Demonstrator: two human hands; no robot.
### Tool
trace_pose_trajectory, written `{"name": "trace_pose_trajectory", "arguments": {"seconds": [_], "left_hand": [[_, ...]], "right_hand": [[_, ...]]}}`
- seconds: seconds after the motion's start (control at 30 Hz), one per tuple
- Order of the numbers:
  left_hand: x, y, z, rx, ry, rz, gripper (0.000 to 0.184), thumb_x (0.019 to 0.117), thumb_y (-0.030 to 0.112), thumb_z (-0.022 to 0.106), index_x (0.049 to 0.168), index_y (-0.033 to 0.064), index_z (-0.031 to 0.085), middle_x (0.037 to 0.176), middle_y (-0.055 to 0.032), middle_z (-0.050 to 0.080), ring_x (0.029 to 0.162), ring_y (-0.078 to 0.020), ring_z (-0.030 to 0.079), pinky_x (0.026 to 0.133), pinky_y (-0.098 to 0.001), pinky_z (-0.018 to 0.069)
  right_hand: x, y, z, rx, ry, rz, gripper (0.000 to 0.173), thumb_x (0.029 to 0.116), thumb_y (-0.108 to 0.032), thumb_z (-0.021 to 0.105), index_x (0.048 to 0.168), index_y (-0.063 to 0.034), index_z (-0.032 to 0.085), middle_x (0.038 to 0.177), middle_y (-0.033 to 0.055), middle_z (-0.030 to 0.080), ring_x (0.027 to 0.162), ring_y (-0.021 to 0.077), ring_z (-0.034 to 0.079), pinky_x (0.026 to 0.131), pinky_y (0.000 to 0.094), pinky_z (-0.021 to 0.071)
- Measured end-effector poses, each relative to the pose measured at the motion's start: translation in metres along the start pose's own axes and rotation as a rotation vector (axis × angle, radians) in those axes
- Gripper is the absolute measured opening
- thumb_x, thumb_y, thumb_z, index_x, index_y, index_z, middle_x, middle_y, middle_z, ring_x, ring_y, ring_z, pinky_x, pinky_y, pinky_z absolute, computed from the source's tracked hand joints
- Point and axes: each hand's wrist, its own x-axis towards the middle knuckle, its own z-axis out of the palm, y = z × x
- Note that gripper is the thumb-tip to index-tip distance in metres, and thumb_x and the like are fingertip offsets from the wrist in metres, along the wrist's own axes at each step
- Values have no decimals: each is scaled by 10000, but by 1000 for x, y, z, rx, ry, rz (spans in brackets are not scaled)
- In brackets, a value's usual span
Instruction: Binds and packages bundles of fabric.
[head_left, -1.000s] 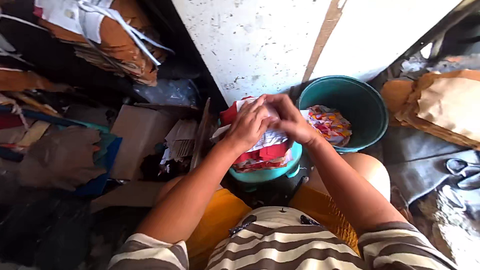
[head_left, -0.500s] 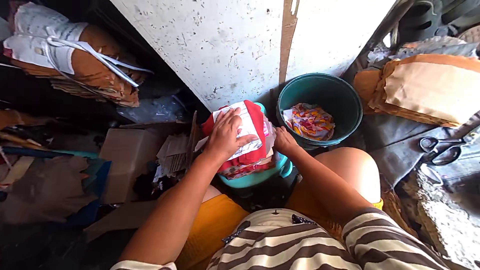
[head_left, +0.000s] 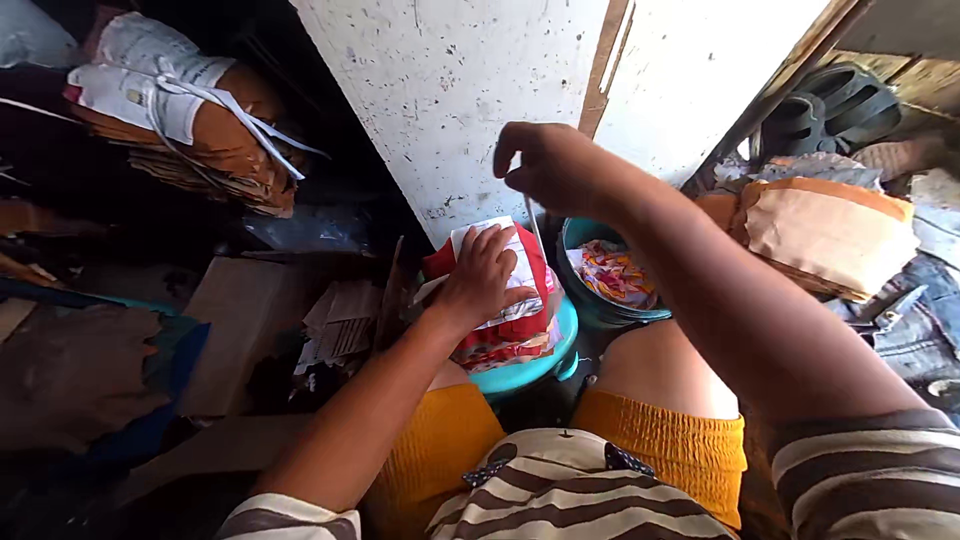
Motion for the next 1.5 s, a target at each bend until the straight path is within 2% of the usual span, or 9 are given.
{"name": "trace_pose_trajectory", "arguments": {"seconds": [0.13, 0.27, 0.4, 0.53, 0.67, 0.73, 0.97, 1.33, 1.5], "left_hand": [[-2, -1, 1, 59, 212, 151, 415, 977, 424, 631, 798, 50, 637, 1225, -194, 644, 1188, -373, 604, 1081, -555, 419], [-4, 0, 5, 102, 276, 141, 392, 1018, 407, 547, 888, 72, 704, 1206, -132, 690, 1159, -371, 615, 1036, -594, 411], [-1, 0, 4, 6, 223, 71, 382, 1006, 366, 593, 829, 41, 688, 857, -125, 690, 884, -332, 689, 805, -527, 545], [2, -2, 2, -103, 119, -52, 403, 1029, 389, 568, 935, 17, 692, 1009, -162, 669, 1012, -344, 642, 919, -529, 496], [3, -4, 6, -249, 183, -73, 224, 961, 226, 628, 929, 17, 701, 1008, -152, 656, 1004, -330, 632, 917, -516, 501], [3, -5, 7, -297, 197, -75, 169, 937, 138, 595, 832, 12, 640, 970, -151, 634, 975, -315, 625, 898, -488, 505], [3, -7, 2, -439, 269, -157, 315, 1045, 178, 498, 836, -12, 637, 909, -139, 636, 935, -242, 630, 878, -391, 519], [10, -5, 6, -449, 232, -233, 360, 1078, 227, 472, 832, 5, 613, 820, -100, 575, 815, -193, 594, 772, -330, 510], [15, -4, -7, -495, 196, -287, 367, 1082, 224, 476, 870, -26, 640, 818, -119, 590, 805, -193, 601, 771, -342, 509]], "right_hand": [[26, -28, 28, -136, -59, 22, 270, 957, -34, 578, 1220, -53, 636, 1117, 189, 690, 1074, 378, 669, 870, 605, 526], [37, -37, 47, -153, -164, -26, 284, 945, -36, 590, 1224, -59, 640, 1137, 190, 690, 1081, 395, 666, 843, 636, 521], [37, -36, 53, -125, -257, -196, 239, 959, -23, 603, 1192, -55, 646, 1071, 157, 697, 1006, 336, 675, 877, 566, 523], [23, 18, 73, 350, -30, -281, 262, 937, -38, 631, 1195, 7, 617, 858, 94, 649, 732, 168, 621, 704, 387, 542], [-18, 77, 127, 648, 163, -200, 696, 809, -139, 555, 1484, -74, 394, 1371, 115, 596, 1198, 190, 607, 953, 387, 535], [-26, 91, 147, 697, 128, -173, 726, 844, -175, 526, 1537, -61, 341, 1434, 139, 564, 1259, 195, 582, 1002, 400, 513], [-27, 118, 167, 364, 101, -281, 748, 979, -506, 529, 1517, -1, 410, 1428, 126, 587, 1381, 241, 487, 1205, 566, 243], [-38, 131, 178, 134, 49, -263, 750, 970, -576, 521, 1507, -54, 485, 1576, 151, 452, 1508, 316, 343, 1193, 628, 226], [-29, 95, 135, 197, 225, -224, 535, 886, -299, 682, 1338, -19, 624, 1341, 149, 649, 1340, 341, 534, 1119, 627, 345]]}}
